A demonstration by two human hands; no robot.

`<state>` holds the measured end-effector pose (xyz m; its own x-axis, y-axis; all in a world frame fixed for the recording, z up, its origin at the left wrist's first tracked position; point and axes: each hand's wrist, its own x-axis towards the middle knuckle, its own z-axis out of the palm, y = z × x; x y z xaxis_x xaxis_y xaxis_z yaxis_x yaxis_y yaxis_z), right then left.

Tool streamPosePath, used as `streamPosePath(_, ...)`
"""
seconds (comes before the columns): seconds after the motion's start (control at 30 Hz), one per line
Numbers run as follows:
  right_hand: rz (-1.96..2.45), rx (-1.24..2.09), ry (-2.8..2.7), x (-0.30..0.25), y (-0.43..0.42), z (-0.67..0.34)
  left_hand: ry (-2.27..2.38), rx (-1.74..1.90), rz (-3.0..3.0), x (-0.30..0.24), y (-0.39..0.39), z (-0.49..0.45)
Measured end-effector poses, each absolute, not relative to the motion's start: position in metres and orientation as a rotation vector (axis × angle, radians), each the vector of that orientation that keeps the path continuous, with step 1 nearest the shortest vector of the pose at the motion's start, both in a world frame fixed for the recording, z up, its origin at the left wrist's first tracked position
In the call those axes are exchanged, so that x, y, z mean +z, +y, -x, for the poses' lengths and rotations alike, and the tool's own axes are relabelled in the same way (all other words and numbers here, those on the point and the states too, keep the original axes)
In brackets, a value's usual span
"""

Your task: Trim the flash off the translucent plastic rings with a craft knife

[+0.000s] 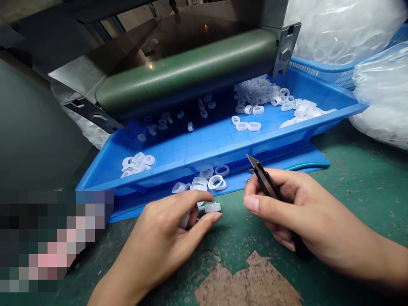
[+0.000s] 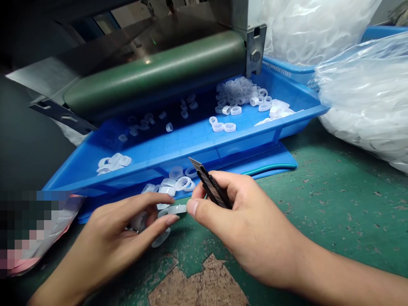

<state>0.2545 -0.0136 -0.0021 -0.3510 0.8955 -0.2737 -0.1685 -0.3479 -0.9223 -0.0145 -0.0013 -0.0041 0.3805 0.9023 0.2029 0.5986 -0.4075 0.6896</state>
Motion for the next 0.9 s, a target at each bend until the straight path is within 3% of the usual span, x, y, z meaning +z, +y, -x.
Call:
streamPosePath(0.1,1.091,1.798,-1.115,-0.001,-0.013,-0.256,1.196,0.670,-2.386,-0.007,0.002,0.019)
streamPosePath(0.47,1.103,1.981,-1.219,0.000,-0.016,-0.248,0.931,0.846,-2.337,-0.004,-0.015,0.006)
streamPosePath(0.63,1.041,1.941,-1.182,0.003,-0.013,-0.249,1.030,1.043,-2.178,-0.008,-0.017,0.003)
streamPosePath(0.9,1.062,1.891,-1.195,0.007,-0.011,-0.251,1.003,1.026,-2.130,-0.007,-0.015,0.004)
